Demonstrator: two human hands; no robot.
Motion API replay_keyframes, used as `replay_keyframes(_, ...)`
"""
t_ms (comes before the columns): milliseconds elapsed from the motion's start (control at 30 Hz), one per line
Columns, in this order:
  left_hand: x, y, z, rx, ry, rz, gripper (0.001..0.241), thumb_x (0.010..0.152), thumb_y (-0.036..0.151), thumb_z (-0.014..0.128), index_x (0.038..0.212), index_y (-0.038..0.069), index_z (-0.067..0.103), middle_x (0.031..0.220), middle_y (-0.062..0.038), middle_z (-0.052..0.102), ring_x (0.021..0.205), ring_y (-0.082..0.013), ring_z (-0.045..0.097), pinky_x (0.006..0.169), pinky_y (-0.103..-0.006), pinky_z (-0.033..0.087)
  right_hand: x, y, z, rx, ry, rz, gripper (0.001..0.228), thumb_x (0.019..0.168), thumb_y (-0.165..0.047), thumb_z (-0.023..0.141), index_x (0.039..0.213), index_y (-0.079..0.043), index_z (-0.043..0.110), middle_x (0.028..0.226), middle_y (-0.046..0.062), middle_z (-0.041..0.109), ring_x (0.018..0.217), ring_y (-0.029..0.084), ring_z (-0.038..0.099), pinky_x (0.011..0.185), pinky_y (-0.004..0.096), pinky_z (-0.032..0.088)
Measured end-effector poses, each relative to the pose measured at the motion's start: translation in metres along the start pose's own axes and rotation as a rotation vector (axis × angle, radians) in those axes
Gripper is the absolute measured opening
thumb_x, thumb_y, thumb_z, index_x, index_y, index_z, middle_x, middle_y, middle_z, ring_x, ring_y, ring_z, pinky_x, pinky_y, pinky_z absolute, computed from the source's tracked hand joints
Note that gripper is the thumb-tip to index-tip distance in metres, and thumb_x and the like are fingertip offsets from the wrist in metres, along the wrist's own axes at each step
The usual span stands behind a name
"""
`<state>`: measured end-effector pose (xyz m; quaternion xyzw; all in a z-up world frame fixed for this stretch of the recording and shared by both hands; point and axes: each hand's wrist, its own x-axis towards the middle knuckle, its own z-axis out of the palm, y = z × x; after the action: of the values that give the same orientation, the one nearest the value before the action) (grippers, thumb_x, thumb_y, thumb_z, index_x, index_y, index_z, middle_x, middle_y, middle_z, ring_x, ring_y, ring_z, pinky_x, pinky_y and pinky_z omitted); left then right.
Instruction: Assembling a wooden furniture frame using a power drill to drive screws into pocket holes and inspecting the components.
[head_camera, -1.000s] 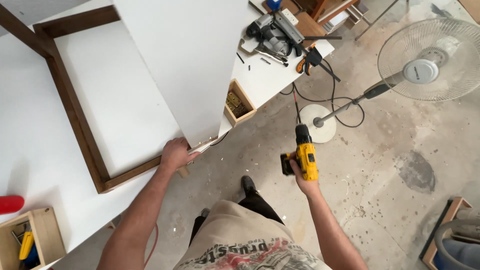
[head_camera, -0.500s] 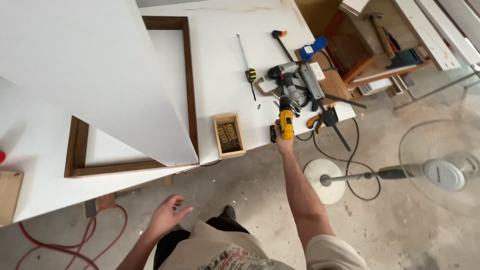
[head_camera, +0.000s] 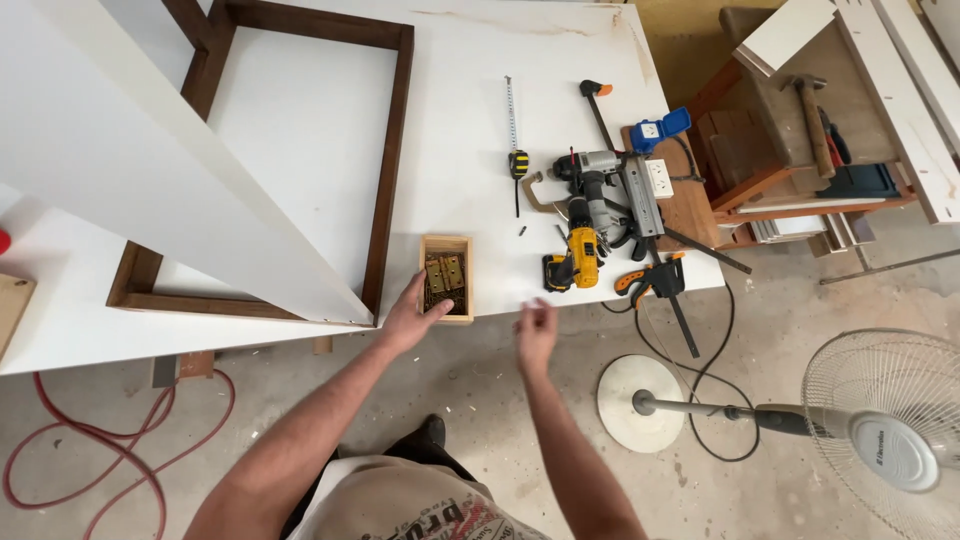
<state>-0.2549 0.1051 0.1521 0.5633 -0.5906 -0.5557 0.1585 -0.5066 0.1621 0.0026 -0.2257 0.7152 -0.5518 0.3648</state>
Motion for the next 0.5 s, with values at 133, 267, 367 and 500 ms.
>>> replay_keyframes(133, 0.007, 0.019, 0.018, -0.007, 0.002, -0.009, 0.102, 0.097, 0.065, 0.060, 0.166, 0.009, 0.012, 0.170, -0.022, 0.010, 0.157, -0.0406, 0.016, 0.127, -0.0557, 0.026, -0.063, -0.045, 0.033, -0.080, -0.485, 0.194, 0.063, 0.107, -0.050, 0.051, 0.154, -0.009, 0.043, 0.082, 0.017, 0.070, 0.066, 0.028, 0.072, 0.059, 0.037, 0.061)
replay_keyframes(267, 0.053, 0.014, 0.036, -0.145, -0.037, 0.054, 0.106, 0.093, 0.059, 0.070, 0.167, 0.010, 0.011, 0.171, -0.017, 0.016, 0.157, -0.0335, 0.021, 0.126, -0.0467, 0.030, -0.028, -0.041, 0.037, 0.227, -0.299, 0.188, 0.062, 0.108, -0.028, 0.056, 0.157, 0.000, 0.031, 0.110, 0.023, 0.069, 0.096, 0.030, 0.071, 0.083, 0.038, 0.059)
replay_keyframes(367, 0.077, -0.008, 0.047, -0.106, 0.009, 0.102, 0.100, 0.092, 0.058, 0.073, 0.164, 0.012, 0.023, 0.164, -0.018, 0.032, 0.148, -0.0343, 0.036, 0.120, -0.0435, 0.041, -0.030, -0.052, 0.019, 0.272, -0.271, 0.140, 0.066, 0.107, -0.017, 0.057, 0.160, 0.001, 0.023, 0.134, 0.028, 0.060, 0.116, 0.037, 0.067, 0.098, 0.044, 0.055)
replay_keyframes(500, 0.057, -0.038, 0.058, 0.418, 0.426, 0.613, 0.069, 0.093, 0.056, 0.071, 0.145, 0.014, 0.055, 0.135, -0.009, 0.065, 0.118, -0.0264, 0.068, 0.094, -0.0387, 0.061, -0.060, -0.055, 0.000, 0.189, -0.317, 0.230, 0.052, 0.106, -0.015, 0.057, 0.151, 0.004, 0.041, 0.126, 0.029, 0.068, 0.106, 0.039, 0.072, 0.094, 0.045, 0.059)
